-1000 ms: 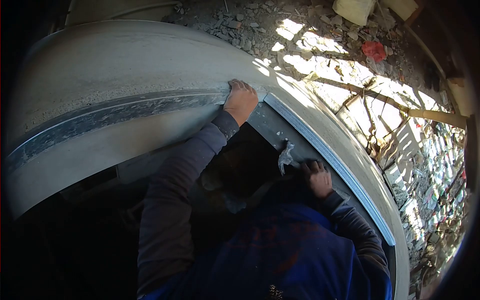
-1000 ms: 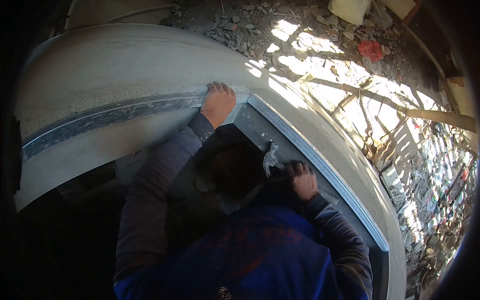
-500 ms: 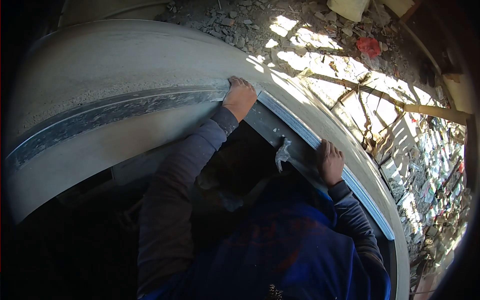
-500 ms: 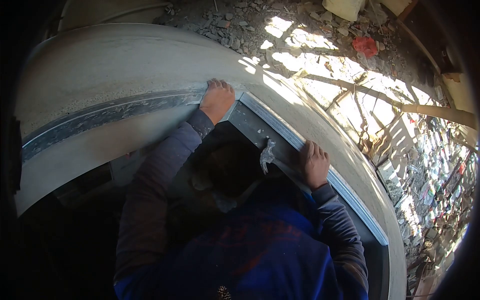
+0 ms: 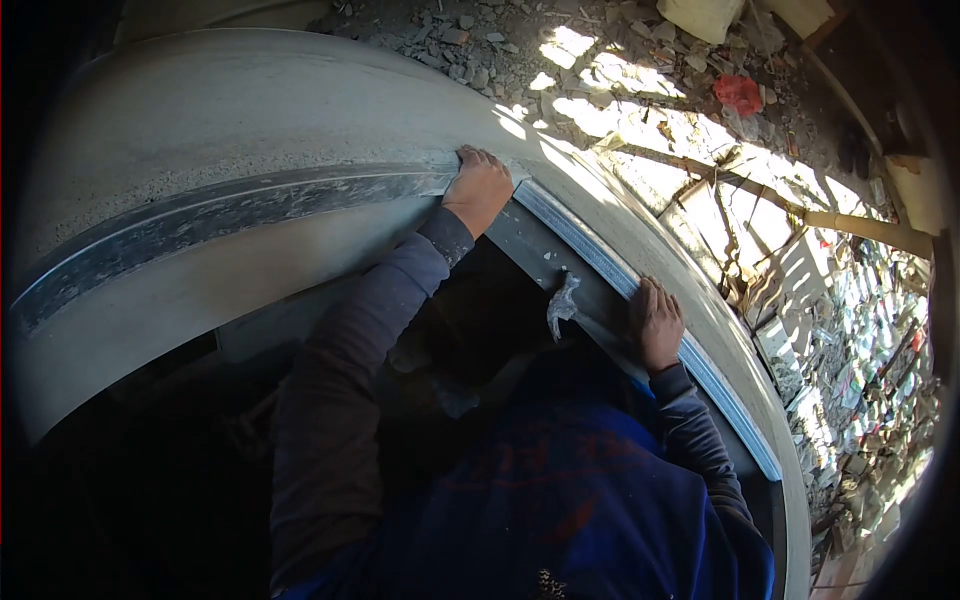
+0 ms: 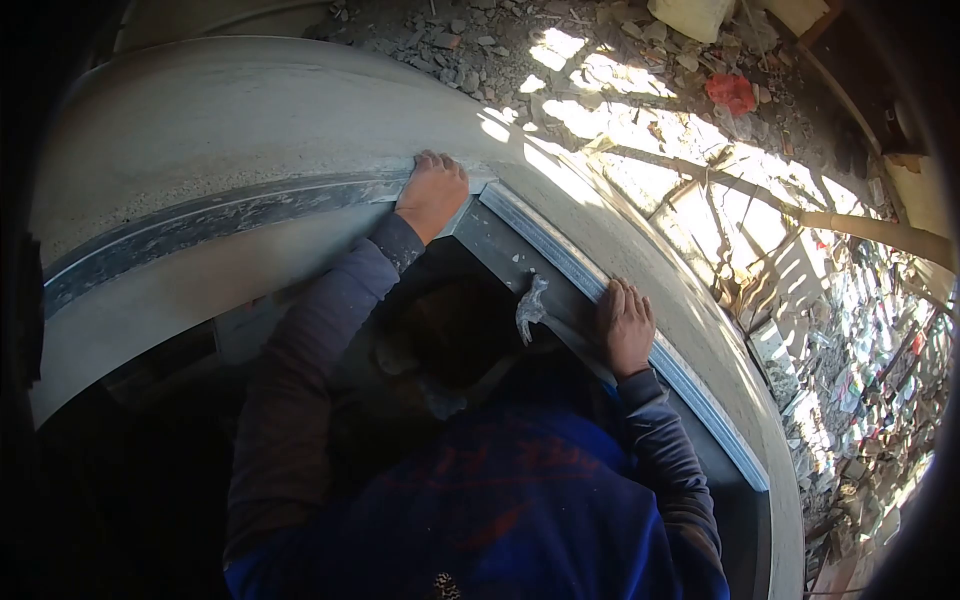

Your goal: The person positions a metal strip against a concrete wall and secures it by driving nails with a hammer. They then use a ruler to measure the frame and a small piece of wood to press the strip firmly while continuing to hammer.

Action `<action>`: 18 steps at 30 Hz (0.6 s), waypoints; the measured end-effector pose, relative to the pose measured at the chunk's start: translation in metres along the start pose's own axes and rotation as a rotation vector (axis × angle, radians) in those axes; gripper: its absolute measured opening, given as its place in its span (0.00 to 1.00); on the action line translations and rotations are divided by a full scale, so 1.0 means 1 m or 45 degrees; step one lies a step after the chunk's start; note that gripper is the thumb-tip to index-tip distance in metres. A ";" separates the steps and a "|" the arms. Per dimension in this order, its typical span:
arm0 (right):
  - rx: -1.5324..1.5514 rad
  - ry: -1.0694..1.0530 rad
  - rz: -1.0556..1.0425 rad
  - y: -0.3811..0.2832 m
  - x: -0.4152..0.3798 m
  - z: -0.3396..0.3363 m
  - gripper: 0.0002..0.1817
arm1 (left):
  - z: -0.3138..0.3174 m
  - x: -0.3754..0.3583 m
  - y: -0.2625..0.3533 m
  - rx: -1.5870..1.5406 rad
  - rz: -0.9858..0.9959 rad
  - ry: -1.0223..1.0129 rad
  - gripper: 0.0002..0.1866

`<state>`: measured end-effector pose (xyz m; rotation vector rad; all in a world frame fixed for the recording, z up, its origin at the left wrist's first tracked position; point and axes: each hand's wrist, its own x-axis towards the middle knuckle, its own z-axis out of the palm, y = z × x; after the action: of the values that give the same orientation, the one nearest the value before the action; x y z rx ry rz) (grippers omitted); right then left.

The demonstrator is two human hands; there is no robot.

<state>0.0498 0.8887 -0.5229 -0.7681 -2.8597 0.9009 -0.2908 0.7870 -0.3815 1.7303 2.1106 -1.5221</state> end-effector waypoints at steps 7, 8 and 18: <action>0.086 -0.060 -0.004 0.004 0.002 -0.005 0.22 | 0.001 0.000 0.003 0.004 -0.017 0.018 0.19; 0.084 -0.066 -0.022 0.004 0.002 -0.004 0.22 | 0.003 0.000 0.004 -0.014 -0.004 -0.016 0.19; -0.039 -0.111 -0.040 0.007 0.005 -0.003 0.23 | -0.007 -0.025 0.047 -0.431 -0.231 0.450 0.22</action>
<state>0.0491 0.8975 -0.5245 -0.7016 -2.9583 0.9113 -0.2424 0.7691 -0.3946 1.8253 2.5669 -0.8553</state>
